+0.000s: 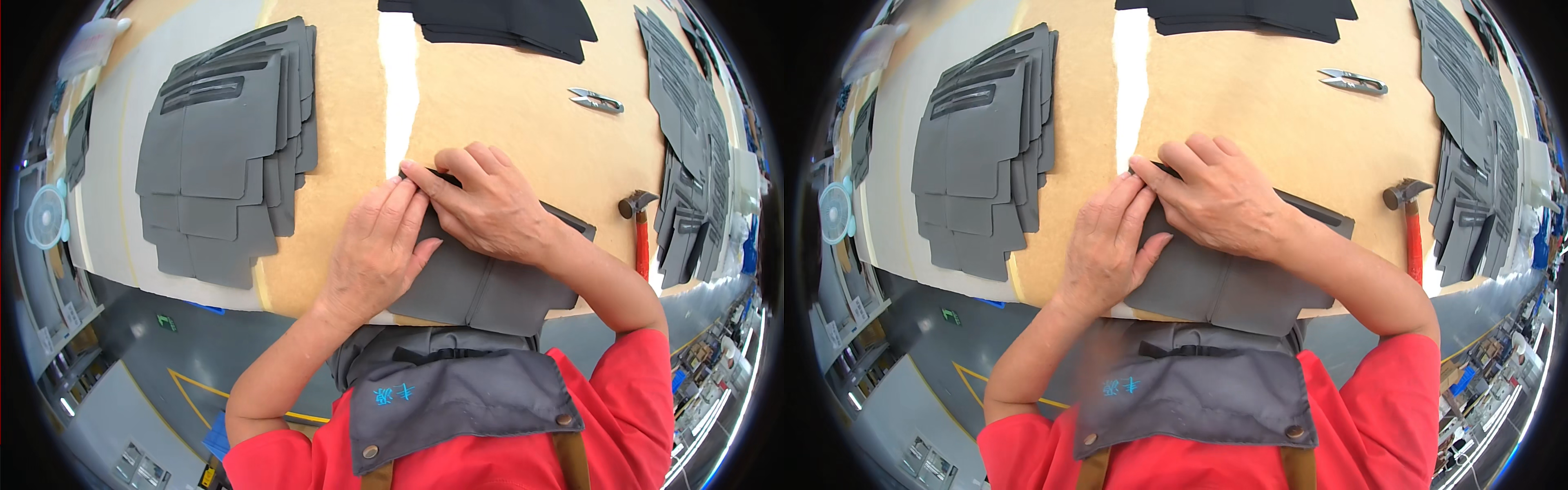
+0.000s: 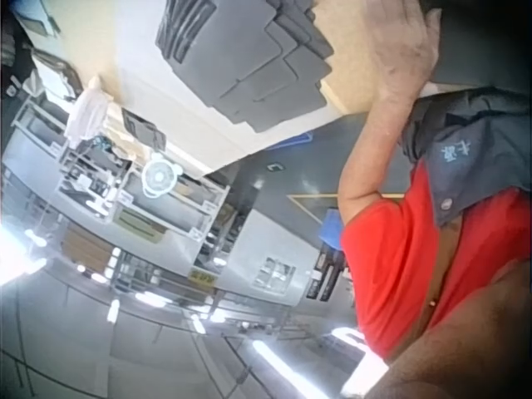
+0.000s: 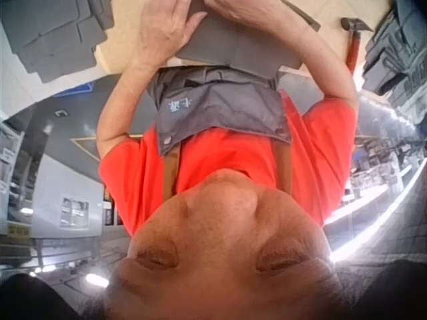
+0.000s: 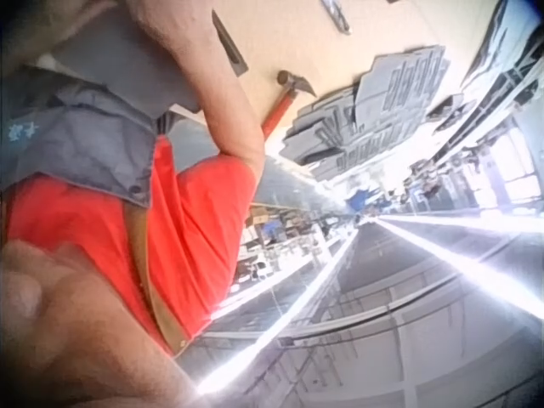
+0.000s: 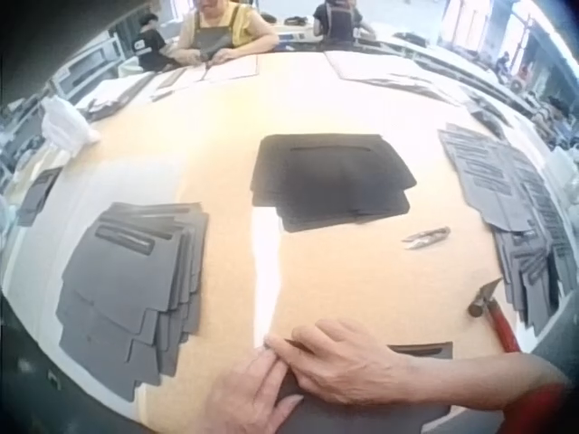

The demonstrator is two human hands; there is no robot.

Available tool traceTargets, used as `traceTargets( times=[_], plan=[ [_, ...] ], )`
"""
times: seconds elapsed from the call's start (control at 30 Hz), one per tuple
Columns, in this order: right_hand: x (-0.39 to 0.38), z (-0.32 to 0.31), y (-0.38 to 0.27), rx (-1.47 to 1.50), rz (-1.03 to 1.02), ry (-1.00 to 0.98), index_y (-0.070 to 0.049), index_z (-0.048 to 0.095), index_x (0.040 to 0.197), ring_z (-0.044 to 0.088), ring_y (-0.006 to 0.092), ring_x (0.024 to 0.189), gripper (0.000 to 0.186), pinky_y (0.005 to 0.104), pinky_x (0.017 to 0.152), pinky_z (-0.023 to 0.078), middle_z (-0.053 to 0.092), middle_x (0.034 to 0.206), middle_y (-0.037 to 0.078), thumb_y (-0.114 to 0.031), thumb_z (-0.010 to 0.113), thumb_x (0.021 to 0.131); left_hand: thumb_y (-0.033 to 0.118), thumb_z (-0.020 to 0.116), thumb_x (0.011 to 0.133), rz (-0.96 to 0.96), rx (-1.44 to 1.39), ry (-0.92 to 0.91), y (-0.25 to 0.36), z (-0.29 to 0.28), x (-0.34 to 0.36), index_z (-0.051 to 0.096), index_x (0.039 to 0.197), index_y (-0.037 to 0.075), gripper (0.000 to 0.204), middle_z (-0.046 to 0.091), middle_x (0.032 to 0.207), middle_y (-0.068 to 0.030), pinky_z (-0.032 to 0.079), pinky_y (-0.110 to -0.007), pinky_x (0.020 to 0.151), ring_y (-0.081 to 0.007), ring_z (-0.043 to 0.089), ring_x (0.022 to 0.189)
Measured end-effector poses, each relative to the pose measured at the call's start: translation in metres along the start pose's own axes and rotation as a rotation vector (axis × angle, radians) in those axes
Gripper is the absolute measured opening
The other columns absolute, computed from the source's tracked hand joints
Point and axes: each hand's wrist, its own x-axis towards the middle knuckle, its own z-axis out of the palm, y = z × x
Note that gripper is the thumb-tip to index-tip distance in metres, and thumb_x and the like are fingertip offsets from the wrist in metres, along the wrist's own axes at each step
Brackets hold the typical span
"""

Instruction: The recorder is assembling and finishing leather components, including using a hammer to flatten seams and scissors to trim material.

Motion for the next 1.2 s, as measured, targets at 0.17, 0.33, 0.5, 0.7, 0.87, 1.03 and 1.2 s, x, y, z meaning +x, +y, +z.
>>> traceTargets(
  times=[0.17,0.33,0.5,0.7,0.87,1.03,1.2],
  plan=[
    [-0.021,0.0,0.011,0.245,0.149,0.135,-0.007,0.07,0.12,0.063,0.0286,0.09,0.037,0.0387,0.081,0.054,0.063,0.104,0.009,-0.005,0.074,0.083,0.025,0.078,0.089,0.015,-0.034,0.033,-0.007,-0.003,0.003,0.054,0.143,0.0,0.064,0.057,0.138,-0.0159,0.047,-0.045,0.104,-0.0347,0.056,0.126],
    [-0.028,0.0,0.013,0.311,0.184,0.145,-0.007,0.074,0.115,0.063,0.0264,0.089,0.032,0.0359,0.078,0.055,0.066,0.102,0.007,-0.002,0.072,0.083,0.027,0.076,0.091,-0.064,-0.023,0.031,0.001,-0.008,0.017,0.054,0.143,0.002,0.061,0.057,0.128,-0.0144,0.046,-0.045,0.1,-0.0341,0.055,0.116],
    [-0.034,0.001,0.013,0.044,-0.027,0.144,-0.005,0.073,0.119,0.061,0.0257,0.09,0.043,0.0346,0.081,0.054,0.064,0.103,0.006,-0.004,0.07,0.076,0.028,0.075,0.091,-0.125,0.035,-0.04,0.009,-0.006,0.024,0.06,0.139,0.003,0.056,0.055,0.122,-0.0131,0.044,-0.045,0.101,-0.0331,0.054,0.114],
    [-0.018,0.01,0.014,0.086,-0.003,0.186,-0.005,0.069,0.124,0.062,0.0271,0.091,0.045,0.0368,0.082,0.054,0.063,0.104,0.007,-0.007,0.072,0.079,0.03,0.074,0.092,-0.013,0.262,0.014,0.0,-0.009,0.024,0.061,0.136,0.002,0.054,0.055,0.137,-0.0122,0.043,-0.044,0.106,-0.0311,0.052,0.13],
    [-0.035,0.006,0.018,0.323,0.144,0.141,-0.006,0.069,0.124,0.062,0.0278,0.096,0.04,0.0365,0.085,0.054,0.064,0.104,0.009,-0.007,0.072,0.084,0.031,0.073,0.093,-0.053,0.142,-0.018,0.004,-0.009,0.024,0.06,0.138,0.005,0.053,0.056,0.134,-0.0131,0.043,-0.044,0.107,-0.0321,0.053,0.128],
    [-0.034,0.003,0.013,0.058,-0.02,0.165,-0.007,0.074,0.118,0.064,0.026,0.091,0.038,0.0354,0.08,0.056,0.066,0.103,0.007,-0.001,0.072,0.081,0.034,0.074,0.091,-0.019,0.235,0.003,0.008,-0.005,0.022,0.058,0.138,0.006,0.057,0.055,0.13,-0.0134,0.041,-0.044,0.11,-0.0311,0.052,0.126],
    [-0.049,-0.003,0.014,0.304,0.288,0.094,-0.006,0.072,0.119,0.061,0.0266,0.096,0.039,0.0359,0.085,0.055,0.065,0.105,0.007,-0.003,0.066,0.081,0.034,0.072,0.094,-0.005,0.131,0.023,0.011,0.003,0.021,0.06,0.14,0.008,0.054,0.053,0.133,-0.0174,0.042,-0.048,0.109,-0.0378,0.051,0.126]
  ],
)
